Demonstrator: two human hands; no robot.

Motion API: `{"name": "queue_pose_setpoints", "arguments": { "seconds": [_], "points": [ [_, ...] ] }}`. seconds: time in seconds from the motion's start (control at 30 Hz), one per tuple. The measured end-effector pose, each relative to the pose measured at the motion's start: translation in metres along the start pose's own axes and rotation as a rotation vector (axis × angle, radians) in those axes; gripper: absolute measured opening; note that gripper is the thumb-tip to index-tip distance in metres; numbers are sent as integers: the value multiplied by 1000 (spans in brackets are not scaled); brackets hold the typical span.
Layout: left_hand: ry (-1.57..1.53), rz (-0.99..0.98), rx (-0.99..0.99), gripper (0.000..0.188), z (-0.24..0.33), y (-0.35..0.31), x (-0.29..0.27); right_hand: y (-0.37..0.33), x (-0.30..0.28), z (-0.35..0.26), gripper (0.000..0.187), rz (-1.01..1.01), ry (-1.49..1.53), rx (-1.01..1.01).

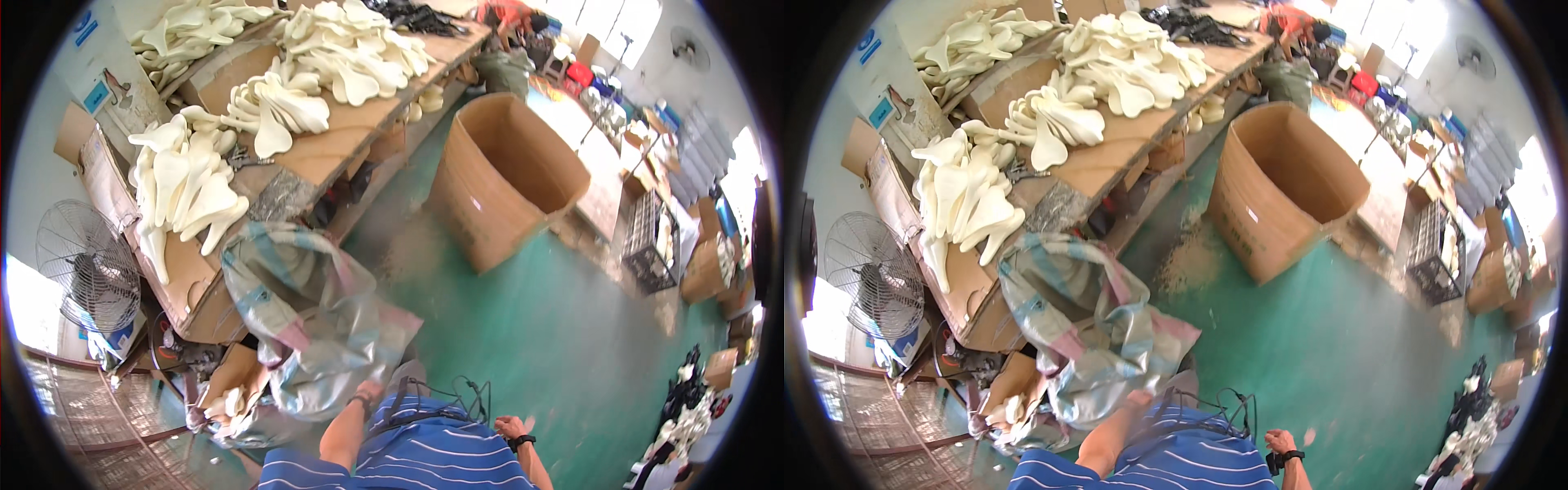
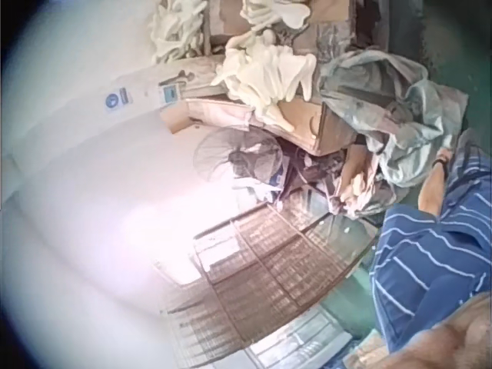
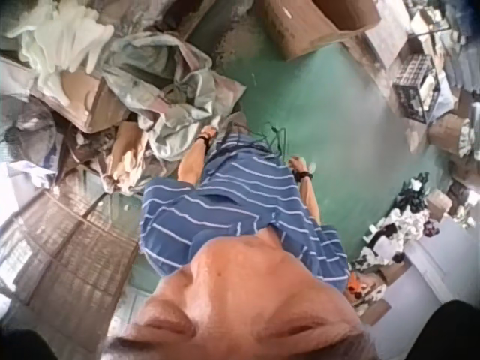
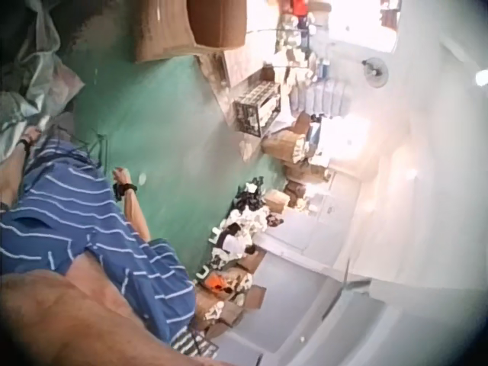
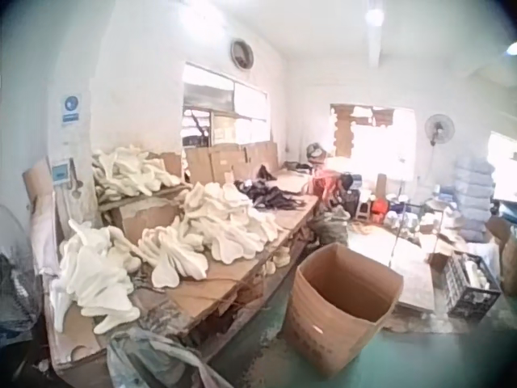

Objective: The person retrieves white bicycle seats from a large woven sack and places them onto a wooden table. They repeatedly pick up individual seats, inspect them, and arrange them into neat rows on the table surface. The person also handles a cardboard box and continues to sort the seats throughout the clip.

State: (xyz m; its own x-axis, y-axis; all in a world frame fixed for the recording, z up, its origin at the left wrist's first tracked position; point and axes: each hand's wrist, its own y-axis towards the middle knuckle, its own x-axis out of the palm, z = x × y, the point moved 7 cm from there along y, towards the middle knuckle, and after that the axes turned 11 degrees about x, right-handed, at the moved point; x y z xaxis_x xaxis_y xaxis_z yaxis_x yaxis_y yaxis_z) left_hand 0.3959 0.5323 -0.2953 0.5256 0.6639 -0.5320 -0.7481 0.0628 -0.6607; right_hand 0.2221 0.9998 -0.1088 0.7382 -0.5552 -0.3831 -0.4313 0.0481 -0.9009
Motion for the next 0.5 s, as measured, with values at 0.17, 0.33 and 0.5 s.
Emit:
{"name": "queue_pose_setpoints", "arguments": {
  "seconds": [0.17,0.33,0.5],
  "points": [
    [180,-4,5,29,8,55,-84,53,-81,-118,43,116,48,-109],
    [-395,415,-160,29,-47,116,-194,96,-112,-243,47,119,-183,-285],
    [-1060,645,-375,32,-7,135,-285,141,-154,-331,46,196,-410,-420]
  ]
}}
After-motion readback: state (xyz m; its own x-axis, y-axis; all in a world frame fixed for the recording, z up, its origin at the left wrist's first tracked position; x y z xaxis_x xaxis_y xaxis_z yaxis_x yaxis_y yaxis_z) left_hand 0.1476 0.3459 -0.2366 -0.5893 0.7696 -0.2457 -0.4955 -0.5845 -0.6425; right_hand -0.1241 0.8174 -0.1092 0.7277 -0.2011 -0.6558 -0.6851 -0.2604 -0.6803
